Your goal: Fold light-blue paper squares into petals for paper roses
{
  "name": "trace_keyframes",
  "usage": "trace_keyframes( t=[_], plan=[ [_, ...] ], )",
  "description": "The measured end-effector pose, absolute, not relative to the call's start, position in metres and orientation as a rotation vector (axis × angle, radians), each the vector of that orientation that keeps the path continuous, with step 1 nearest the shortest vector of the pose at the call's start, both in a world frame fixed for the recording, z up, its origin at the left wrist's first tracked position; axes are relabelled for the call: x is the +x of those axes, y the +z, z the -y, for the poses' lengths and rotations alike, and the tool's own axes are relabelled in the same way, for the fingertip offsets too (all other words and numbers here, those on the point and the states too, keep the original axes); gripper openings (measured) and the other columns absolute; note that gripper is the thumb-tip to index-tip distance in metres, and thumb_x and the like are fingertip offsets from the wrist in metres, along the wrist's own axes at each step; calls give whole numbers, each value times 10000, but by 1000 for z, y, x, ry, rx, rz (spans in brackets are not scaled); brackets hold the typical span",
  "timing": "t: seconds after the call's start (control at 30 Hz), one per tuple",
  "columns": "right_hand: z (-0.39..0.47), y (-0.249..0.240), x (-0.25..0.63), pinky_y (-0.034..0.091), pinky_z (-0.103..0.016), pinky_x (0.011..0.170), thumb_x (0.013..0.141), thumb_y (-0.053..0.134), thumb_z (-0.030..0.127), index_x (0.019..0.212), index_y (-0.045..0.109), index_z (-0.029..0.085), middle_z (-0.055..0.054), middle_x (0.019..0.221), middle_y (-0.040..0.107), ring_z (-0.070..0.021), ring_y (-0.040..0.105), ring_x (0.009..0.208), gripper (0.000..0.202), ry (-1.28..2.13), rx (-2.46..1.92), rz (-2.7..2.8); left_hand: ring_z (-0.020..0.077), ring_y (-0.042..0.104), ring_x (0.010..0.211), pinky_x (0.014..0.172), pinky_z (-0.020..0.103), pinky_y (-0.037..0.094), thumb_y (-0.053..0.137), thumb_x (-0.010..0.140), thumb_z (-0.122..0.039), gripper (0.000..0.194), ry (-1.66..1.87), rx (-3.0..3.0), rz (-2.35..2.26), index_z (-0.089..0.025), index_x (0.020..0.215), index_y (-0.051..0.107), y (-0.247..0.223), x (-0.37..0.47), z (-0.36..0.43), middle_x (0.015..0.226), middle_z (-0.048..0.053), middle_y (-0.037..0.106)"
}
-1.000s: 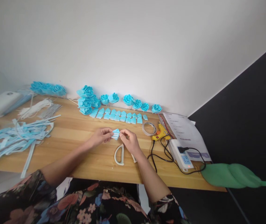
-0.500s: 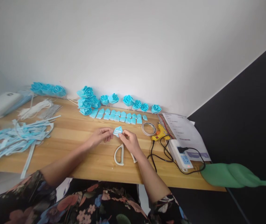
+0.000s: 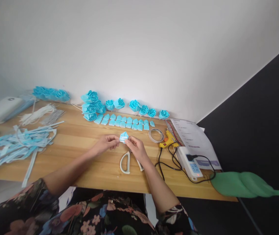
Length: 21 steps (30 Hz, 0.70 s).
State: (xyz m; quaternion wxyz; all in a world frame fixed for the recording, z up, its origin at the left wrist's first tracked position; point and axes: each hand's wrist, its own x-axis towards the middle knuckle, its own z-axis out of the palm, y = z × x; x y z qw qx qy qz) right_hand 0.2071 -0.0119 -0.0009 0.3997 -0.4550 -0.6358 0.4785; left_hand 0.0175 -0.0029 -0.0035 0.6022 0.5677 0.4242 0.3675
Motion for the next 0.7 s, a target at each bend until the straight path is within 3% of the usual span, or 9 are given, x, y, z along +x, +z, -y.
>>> trace_keyframes(
  t=[0.17, 0.4, 0.7],
  plan=[
    [11, -3, 205, 427, -256, 638, 790, 617, 429, 845, 632, 179, -9, 752, 604, -151, 534, 708, 257, 1189, -1083, 1680, 62, 431, 476, 468, 195, 327, 650, 693, -497, 372, 848, 1269, -945, -133, 719, 583, 0, 21, 6, 549, -32, 517],
    [10, -6, 206, 419, -247, 627, 809, 585, 417, 862, 641, 175, -14, 770, 613, -152, 533, 708, 255, 1174, -1133, 1711, 60, 430, 476, 476, 195, 323, 655, 687, -508, 387, 838, 1269, -925, -133, 744, 578, 2, 22, 8, 543, -39, 509],
    [11, -3, 204, 389, -235, 555, 843, 538, 426, 733, 589, 181, 12, 651, 552, -126, 485, 599, 273, 1155, -1171, 1690, 59, 430, 484, 474, 188, 320, 640, 709, -466, 333, 843, 1300, -913, -146, 715, 550, 1, 21, 8, 565, -32, 525]
  ],
)
